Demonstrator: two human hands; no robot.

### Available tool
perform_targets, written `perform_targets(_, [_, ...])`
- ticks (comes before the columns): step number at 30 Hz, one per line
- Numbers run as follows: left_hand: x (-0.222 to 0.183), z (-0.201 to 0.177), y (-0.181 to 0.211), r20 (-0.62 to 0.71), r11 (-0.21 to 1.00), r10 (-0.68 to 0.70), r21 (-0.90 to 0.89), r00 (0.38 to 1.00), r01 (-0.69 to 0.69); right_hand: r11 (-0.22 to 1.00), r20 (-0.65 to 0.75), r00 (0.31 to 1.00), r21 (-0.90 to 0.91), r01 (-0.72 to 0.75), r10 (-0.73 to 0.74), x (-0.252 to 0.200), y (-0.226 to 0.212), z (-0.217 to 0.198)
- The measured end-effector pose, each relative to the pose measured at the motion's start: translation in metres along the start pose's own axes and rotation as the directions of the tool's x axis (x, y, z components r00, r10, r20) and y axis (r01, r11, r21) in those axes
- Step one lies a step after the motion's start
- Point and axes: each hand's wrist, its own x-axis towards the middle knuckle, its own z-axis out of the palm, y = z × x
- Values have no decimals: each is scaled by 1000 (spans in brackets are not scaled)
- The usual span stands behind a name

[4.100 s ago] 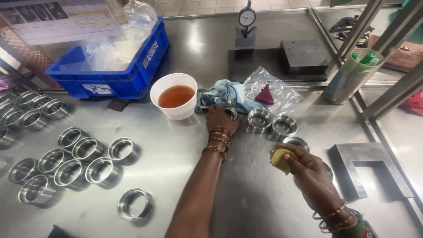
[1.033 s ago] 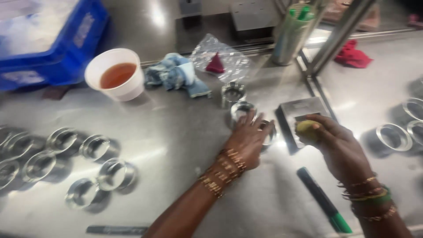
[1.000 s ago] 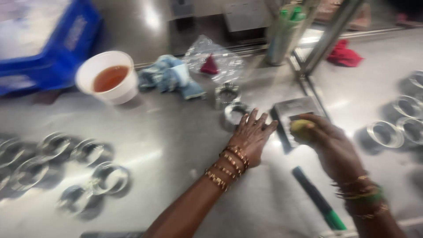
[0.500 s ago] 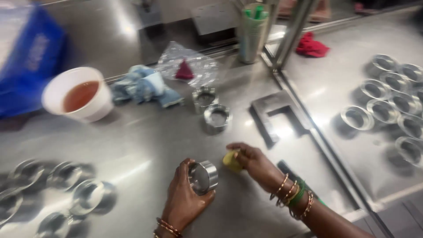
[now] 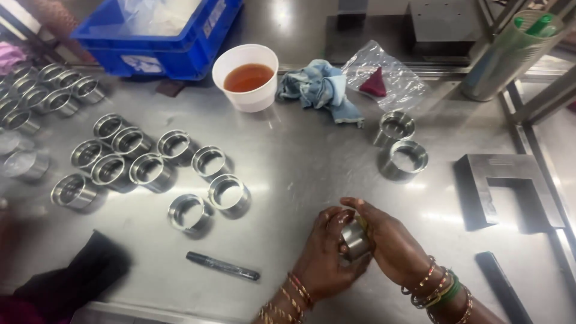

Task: Inspecting metal rings by marking specific points, checking dimensions with a gauge, and cleaning surfaces with a sponge.

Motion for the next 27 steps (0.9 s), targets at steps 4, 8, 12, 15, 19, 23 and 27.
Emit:
perform_targets(4, [-22,37,-64,377,654,-500,-425,779,625,987,-131,991,-159,-32,11,5,10,-12])
perform_targets(8, [20,8,-100,482,590,-660,-141,576,795,842,-43,969,-506,189,-243,1,-3,-43])
perform_targets(12, [71,-20,-143,465,694,-716,557,520,456,903,-217,937,-395,171,-273,-15,-29,-84])
perform_targets(15, [89,-14,-188,364,489,-827,841,429,231,951,-350,891,-215,223,-289,-30,-40,-112])
perform_targets(19, [107,88,-165,351,559,-565,829,747,33,931,-384,863,-286,227,-329,-40,-50,-132])
perform_targets(23, [133,180,-59,478,832,-554,294,681,471,852,-469,815,-520,57,-340,-40,-59,-123])
perform_targets(27, [128,203,-45,325,785,-618,306,716,539,861,-433,807,-480,170,-401,-29,-48,-135])
